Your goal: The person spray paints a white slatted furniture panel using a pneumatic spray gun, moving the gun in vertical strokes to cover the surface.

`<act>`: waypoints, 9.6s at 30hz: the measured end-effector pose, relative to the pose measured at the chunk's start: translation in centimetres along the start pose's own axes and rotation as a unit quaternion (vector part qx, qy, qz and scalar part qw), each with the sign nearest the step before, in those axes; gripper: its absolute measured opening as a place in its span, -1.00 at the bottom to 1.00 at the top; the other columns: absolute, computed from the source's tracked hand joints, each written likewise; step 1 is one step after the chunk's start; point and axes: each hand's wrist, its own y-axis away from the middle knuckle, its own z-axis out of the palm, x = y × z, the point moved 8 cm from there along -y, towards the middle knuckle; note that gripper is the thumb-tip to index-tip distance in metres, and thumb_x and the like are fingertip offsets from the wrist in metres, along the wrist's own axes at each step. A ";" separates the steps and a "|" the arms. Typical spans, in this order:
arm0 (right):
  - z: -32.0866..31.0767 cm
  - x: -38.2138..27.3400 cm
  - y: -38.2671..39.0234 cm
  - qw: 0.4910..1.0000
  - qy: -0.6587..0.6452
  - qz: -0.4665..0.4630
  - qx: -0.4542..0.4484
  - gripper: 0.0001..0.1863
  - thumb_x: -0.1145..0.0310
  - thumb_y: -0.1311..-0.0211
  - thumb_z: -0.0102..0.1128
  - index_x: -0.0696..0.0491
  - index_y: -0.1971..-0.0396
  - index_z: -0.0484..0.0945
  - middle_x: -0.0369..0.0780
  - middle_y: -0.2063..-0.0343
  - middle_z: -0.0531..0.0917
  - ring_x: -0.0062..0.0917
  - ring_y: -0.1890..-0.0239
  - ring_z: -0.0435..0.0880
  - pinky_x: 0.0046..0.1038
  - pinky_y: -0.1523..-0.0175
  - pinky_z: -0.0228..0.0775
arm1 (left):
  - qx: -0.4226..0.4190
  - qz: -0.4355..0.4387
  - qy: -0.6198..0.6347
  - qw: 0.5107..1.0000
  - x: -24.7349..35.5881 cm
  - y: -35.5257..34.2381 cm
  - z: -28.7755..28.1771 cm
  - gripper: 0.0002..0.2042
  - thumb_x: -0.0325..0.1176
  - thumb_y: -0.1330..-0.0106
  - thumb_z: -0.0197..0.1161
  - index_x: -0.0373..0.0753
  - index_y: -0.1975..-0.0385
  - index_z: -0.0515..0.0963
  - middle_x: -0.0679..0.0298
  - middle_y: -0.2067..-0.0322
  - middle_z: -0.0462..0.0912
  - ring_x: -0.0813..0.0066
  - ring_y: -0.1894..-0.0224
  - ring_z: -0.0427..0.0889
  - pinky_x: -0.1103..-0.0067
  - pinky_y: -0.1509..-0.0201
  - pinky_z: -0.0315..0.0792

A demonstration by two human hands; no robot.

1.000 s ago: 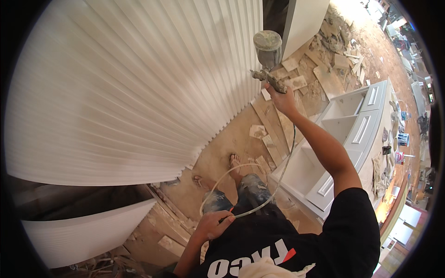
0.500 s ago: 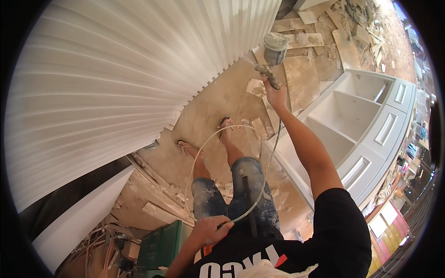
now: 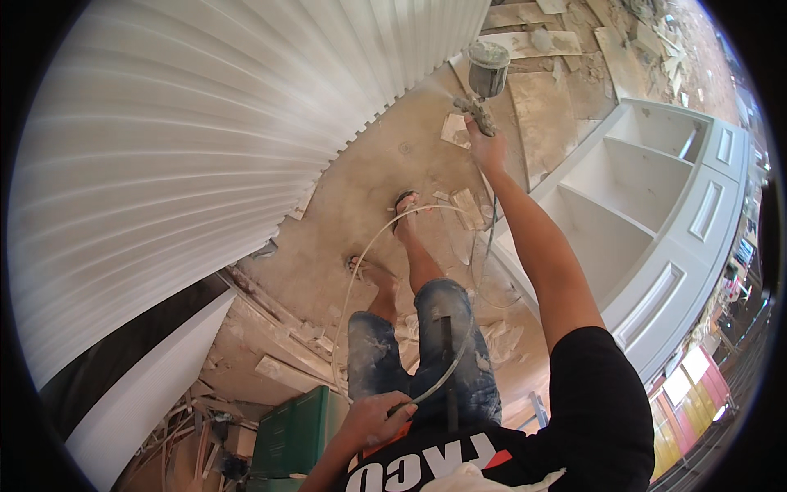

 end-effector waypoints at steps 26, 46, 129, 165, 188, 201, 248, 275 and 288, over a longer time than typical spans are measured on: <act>-3.0 3.1 -0.8 0.985 -0.132 -0.097 0.060 -0.59 0.07 -0.21 0.36 0.12 0.16 0.70 -0.15 0.40 0.74 -0.50 0.34 0.68 -0.40 0.17 0.46 | -0.001 0.006 0.021 1.000 -0.4 -3.3 4.1 -0.67 -0.07 -0.32 0.23 -0.22 0.17 0.64 0.11 0.37 0.70 0.15 0.34 0.70 0.39 0.24 0.51; -17.7 -7.9 3.1 0.970 -0.208 -0.123 0.007 -0.65 0.09 -0.27 0.33 0.12 0.30 0.67 -0.35 0.56 0.62 -0.67 0.46 0.56 -0.53 0.31 0.40 | 0.005 0.048 -0.033 0.998 7.1 -1.2 4.2 -0.66 -0.02 -0.32 0.22 -0.18 0.18 0.65 0.12 0.38 0.70 0.15 0.30 0.70 0.38 0.19 0.51; -58.5 -59.7 30.2 0.827 -0.211 -0.507 0.120 -0.52 -0.05 -0.26 0.30 0.10 0.55 0.55 -0.40 0.71 0.44 -0.69 0.59 0.39 -0.51 0.44 0.26 | 0.355 0.294 -0.026 0.887 17.9 26.1 2.0 -0.68 -0.10 -0.40 0.15 -0.23 0.19 0.67 0.12 0.37 0.72 0.31 0.30 0.69 0.49 0.12 0.50; -3.0 -5.3 2.0 0.992 0.077 -0.079 -0.060 -0.48 -0.16 -0.21 0.21 0.00 0.13 0.67 0.03 0.37 0.70 -0.02 0.22 0.67 -0.17 0.15 0.44 | 0.065 0.023 0.050 0.996 10.0 2.8 2.5 -0.67 -0.02 -0.36 0.14 -0.13 0.20 0.66 0.14 0.36 0.70 0.11 0.28 0.67 0.35 0.18 0.50; -28.0 -33.7 19.2 0.951 -0.110 -0.290 0.000 -0.53 -0.04 -0.23 0.30 0.15 0.29 0.65 -0.21 0.62 0.60 -0.48 0.52 0.56 -0.37 0.32 0.39 | 0.180 0.198 -0.081 0.960 12.0 19.1 -1.2 -0.60 0.03 -0.39 0.10 -0.21 0.24 0.65 0.07 0.34 0.70 0.04 0.23 0.66 0.33 0.14 0.49; -48.1 -57.2 34.5 0.889 -0.155 -0.407 0.139 -0.52 -0.10 -0.20 0.29 0.06 0.21 0.70 -0.21 0.67 0.60 -0.46 0.55 0.60 -0.34 0.32 0.41 | 0.179 0.285 -0.147 0.930 11.3 28.3 -6.0 -0.58 0.04 -0.40 0.09 -0.22 0.17 0.65 0.03 0.30 0.70 0.17 0.21 0.68 0.40 0.09 0.48; -14.9 -28.2 23.3 0.972 -0.093 -0.200 0.078 -0.58 -0.03 -0.21 0.29 0.06 0.24 0.69 0.01 0.44 0.69 -0.05 0.29 0.68 -0.20 0.19 0.44 | 0.116 0.159 0.002 0.980 -1.1 20.1 -2.0 -0.63 -0.04 -0.37 0.13 -0.25 0.24 0.65 0.07 0.42 0.66 0.14 0.36 0.64 0.40 0.25 0.44; 5.1 -5.1 11.4 0.992 0.119 0.013 -0.039 -0.42 -0.21 -0.18 0.19 0.02 0.11 0.66 0.05 0.25 0.69 -0.01 0.06 0.64 -0.13 -0.02 0.43 | 0.060 0.026 0.068 0.996 -3.2 8.9 -0.8 -0.66 -0.06 -0.41 0.11 -0.23 0.22 0.63 0.06 0.35 0.68 0.02 0.26 0.66 0.31 0.17 0.49; -18.0 -29.6 24.7 0.972 -0.104 -0.204 0.040 -0.59 -0.02 -0.20 0.31 0.04 0.20 0.69 -0.05 0.51 0.68 -0.19 0.37 0.69 -0.25 0.20 0.44 | 0.157 0.128 -0.010 0.979 -1.5 22.4 -2.9 -0.61 0.00 -0.39 0.10 -0.23 0.19 0.65 0.04 0.31 0.70 0.03 0.22 0.67 0.33 0.11 0.49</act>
